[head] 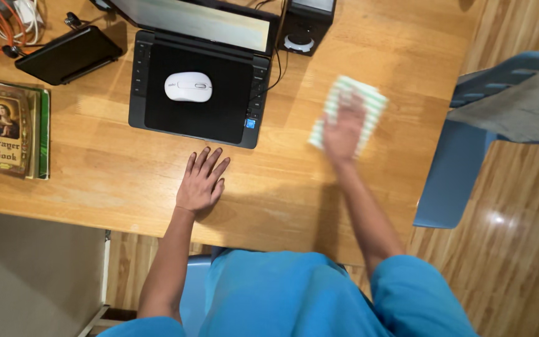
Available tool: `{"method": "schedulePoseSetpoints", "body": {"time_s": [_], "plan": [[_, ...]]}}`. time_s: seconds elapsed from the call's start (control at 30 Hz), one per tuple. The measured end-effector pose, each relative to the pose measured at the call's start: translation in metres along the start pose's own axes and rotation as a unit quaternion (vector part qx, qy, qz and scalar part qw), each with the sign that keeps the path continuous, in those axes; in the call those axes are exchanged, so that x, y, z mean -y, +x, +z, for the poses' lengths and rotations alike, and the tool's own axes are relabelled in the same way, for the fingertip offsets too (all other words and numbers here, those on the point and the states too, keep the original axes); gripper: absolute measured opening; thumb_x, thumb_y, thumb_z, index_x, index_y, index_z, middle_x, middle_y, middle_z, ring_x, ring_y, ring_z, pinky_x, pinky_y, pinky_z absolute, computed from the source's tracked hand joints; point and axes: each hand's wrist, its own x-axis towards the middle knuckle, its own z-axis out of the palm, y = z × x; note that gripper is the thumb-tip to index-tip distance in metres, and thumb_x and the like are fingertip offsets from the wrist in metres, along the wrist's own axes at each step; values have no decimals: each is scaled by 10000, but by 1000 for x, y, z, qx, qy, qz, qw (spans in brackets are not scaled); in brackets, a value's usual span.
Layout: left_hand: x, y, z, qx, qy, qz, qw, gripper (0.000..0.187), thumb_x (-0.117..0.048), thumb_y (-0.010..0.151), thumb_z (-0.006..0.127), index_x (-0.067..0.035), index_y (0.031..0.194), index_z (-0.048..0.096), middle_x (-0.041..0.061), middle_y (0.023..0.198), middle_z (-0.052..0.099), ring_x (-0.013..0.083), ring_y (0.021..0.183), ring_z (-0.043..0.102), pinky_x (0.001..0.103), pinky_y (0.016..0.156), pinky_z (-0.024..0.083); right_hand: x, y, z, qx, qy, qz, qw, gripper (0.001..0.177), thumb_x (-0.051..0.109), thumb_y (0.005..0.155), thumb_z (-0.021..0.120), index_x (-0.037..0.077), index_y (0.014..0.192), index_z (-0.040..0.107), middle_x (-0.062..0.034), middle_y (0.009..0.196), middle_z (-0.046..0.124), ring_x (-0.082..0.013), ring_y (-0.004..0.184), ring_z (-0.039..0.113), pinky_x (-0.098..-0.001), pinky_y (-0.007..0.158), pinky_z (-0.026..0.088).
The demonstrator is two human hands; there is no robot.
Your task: The person wipes a wooden desk surface with a cloth, moving a book and a smartphone aside to reach different areas. The person continues wiping around the laptop and mouse, then returns the items to their original positions.
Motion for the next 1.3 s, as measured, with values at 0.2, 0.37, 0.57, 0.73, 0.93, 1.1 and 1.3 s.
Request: {"method": "schedulePoseSetpoints", "body": {"time_s": [0.2, 0.37, 0.57, 0.73, 0.93, 1.1, 1.3], "plan": [[2, -1, 1, -29, 5, 16, 999, 575, -289, 939, 564, -201, 1506, 517, 80, 1617, 407, 336, 1514, 321, 545, 1262, 209, -141, -51, -50, -64, -37, 85, 994, 635, 305, 1129, 491, 36, 1677, 316, -199, 1745, 243, -396, 1608, 193, -521, 1299, 105], [3, -3, 3, -36, 0, 15, 999, 561, -292, 946, 558, -201, 1498, 522, 78, 1613, 421, 334, 1515, 327, 547, 1260, 217, -145, -61, -45, -67, -43, 113, 990, 656, 329, 1131, 459, 43, 1682, 246, -184, 1752, 194, -376, 1623, 148, -494, 1319, 72], [3, -3, 3, -32, 1, 15, 999, 566, -292, 952, 557, -195, 1509, 520, 85, 1616, 418, 342, 1519, 322, 551, 1258, 216, 2, -43, 5, 40, 46, 49, 997, 712, 338, 1073, 502, 100, 1671, 198, -124, 1747, 150, -303, 1636, 101, -450, 1325, -3], [2, -1, 3, -27, 14, 16, 999, 573, -281, 943, 560, -192, 1507, 517, 98, 1624, 410, 344, 1523, 318, 556, 1263, 212, 107, -38, 17, 46, 4, -120, 992, 710, 406, 1084, 519, 95, 1651, 228, -151, 1727, 143, -334, 1595, 98, -481, 1305, 16], [2, -2, 4, -22, 12, 14, 1000, 571, -275, 939, 569, -198, 1503, 521, 89, 1625, 409, 331, 1528, 316, 551, 1264, 215, 37, -47, -5, 65, -2, -29, 997, 717, 420, 1027, 525, 105, 1618, 268, -143, 1709, 192, -314, 1595, 129, -468, 1307, 48], [3, 0, 3, -11, 22, 10, 1000, 573, -280, 928, 575, -198, 1494, 528, 87, 1618, 406, 330, 1523, 312, 554, 1256, 219, -97, -67, -53, -32, 15, 91, 995, 677, 320, 1089, 480, 50, 1666, 248, -166, 1741, 208, -355, 1620, 137, -484, 1322, 48], [2, 2, 2, 12, 8, -5, 1000, 579, -278, 918, 576, -202, 1489, 524, 82, 1620, 399, 330, 1521, 308, 549, 1255, 210, -141, -16, -47, -49, -67, 133, 988, 670, 350, 1130, 474, 52, 1691, 261, -183, 1758, 183, -378, 1624, 136, -492, 1323, 82]]}}
